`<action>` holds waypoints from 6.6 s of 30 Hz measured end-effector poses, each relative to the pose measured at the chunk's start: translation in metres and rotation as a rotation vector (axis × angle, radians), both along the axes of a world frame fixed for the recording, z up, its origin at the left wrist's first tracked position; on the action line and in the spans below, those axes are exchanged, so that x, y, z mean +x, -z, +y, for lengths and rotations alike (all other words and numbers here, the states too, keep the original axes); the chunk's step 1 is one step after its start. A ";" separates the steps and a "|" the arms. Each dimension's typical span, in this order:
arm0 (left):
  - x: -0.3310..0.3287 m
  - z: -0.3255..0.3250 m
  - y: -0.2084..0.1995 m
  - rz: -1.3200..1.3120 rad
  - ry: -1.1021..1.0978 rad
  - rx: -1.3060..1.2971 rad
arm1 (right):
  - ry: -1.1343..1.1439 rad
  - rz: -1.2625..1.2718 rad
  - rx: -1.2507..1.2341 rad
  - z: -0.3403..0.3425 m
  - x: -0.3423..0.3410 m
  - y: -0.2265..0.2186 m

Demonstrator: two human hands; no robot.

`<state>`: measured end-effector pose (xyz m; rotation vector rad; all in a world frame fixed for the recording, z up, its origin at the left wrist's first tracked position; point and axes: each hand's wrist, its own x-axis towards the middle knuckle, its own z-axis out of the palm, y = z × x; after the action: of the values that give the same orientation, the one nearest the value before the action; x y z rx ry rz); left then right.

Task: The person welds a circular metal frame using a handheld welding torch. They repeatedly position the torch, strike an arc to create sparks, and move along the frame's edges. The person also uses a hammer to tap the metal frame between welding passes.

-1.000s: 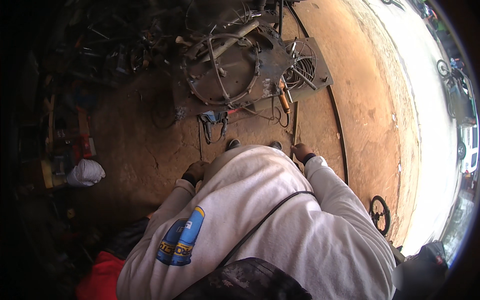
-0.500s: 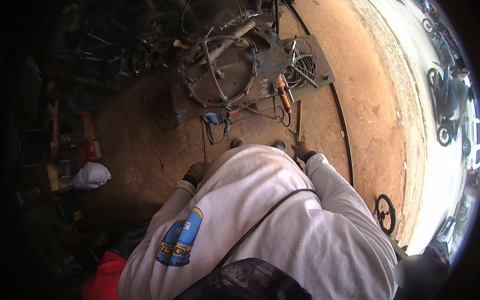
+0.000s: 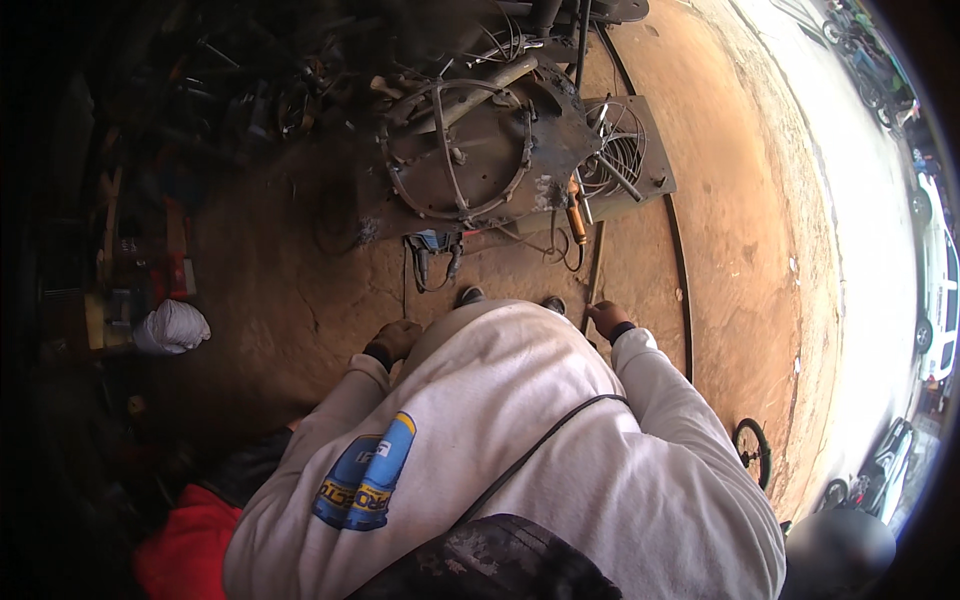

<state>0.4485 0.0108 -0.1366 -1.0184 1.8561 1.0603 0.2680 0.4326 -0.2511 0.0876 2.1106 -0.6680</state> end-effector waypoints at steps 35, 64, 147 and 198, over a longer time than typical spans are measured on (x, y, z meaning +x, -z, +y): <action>0.009 -0.015 0.025 0.000 -0.018 0.026 | 0.004 0.013 0.040 -0.011 0.008 0.010; 0.007 -0.013 0.020 0.048 0.036 0.014 | -0.005 0.023 0.020 -0.010 0.005 0.013; -0.171 0.065 -0.169 0.740 0.634 -0.747 | -0.064 0.092 -0.015 0.009 -0.003 0.014; 0.035 -0.014 0.014 0.194 0.008 0.499 | -0.053 -0.036 0.086 -0.019 0.064 -0.024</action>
<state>0.4840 -0.0031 -0.1508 -0.6298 1.6123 1.5614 0.3321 0.4136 -0.2270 0.0901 2.0997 -0.5399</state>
